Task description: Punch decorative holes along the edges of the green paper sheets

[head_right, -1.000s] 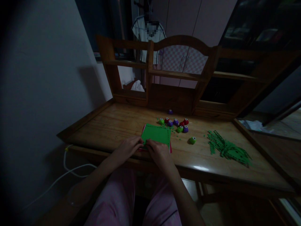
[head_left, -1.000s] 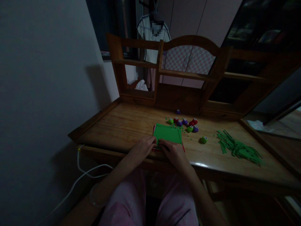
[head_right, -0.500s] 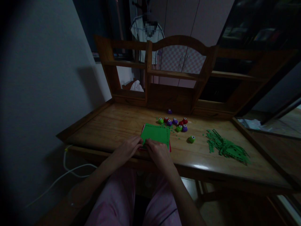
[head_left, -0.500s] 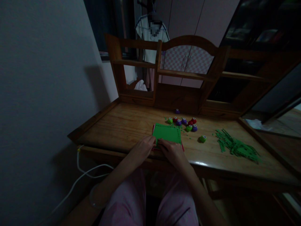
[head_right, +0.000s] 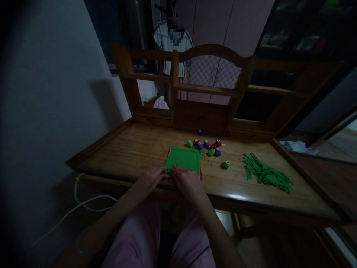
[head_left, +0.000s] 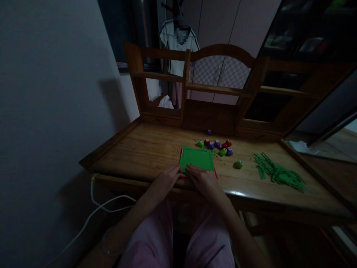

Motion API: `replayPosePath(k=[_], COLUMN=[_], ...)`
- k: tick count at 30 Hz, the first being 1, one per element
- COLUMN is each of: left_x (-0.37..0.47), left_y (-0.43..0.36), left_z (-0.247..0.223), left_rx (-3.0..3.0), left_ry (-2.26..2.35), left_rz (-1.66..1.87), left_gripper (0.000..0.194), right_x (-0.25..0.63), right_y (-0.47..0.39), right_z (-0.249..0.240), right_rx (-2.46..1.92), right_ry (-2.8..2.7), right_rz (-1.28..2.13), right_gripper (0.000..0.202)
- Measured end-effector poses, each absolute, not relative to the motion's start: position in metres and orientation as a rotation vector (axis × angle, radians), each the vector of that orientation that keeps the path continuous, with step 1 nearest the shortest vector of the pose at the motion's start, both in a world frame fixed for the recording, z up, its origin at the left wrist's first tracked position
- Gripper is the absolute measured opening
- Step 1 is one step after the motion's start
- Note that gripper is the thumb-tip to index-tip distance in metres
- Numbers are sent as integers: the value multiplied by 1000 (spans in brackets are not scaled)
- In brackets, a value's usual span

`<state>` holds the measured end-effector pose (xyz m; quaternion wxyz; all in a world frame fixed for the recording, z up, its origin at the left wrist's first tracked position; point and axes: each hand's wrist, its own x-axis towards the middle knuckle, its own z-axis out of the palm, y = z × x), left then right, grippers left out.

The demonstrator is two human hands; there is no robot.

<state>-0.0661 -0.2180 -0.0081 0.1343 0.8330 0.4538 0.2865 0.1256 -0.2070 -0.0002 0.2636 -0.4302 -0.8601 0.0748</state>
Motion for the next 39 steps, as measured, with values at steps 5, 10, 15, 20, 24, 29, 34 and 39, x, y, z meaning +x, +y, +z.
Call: replayPosePath(k=[5, 10, 15, 20, 24, 29, 34, 39], left_x=[-75, -74, -71, -65, -61, -63, -65, -64], left_y=[-208, -199, -194, -198, -202, -203, -202, -203], left_z=[-13, -4, 3, 7, 10, 10, 9, 9], left_rx=[2161, 2160, 2263, 2419, 2508, 2525, 2540, 2523], left_ry=[1327, 1299, 1286, 1281, 1318, 1288, 1267, 1259], left_rz=[962, 928, 869, 792, 720, 703, 696, 667], left_gripper=[14, 14, 11, 9, 10, 11, 10, 10], right_x=[127, 127, 126, 126, 125, 124, 125, 124], right_y=[-208, -207, -206, -206, -207, -207, -205, -206], right_z=[-2, 0, 0, -1, 2, 2, -2, -2], right_rx=[-1143, -1168, -1241, -1256, -1230, -1198, -1189, -1196], right_ry=[-2309, -2292, -2299, -2313, -2317, -2299, -2288, -2282], right_rz=[234, 248, 194, 136, 136, 151, 159, 163], right_gripper=[33, 33, 30, 28, 28, 29, 28, 26])
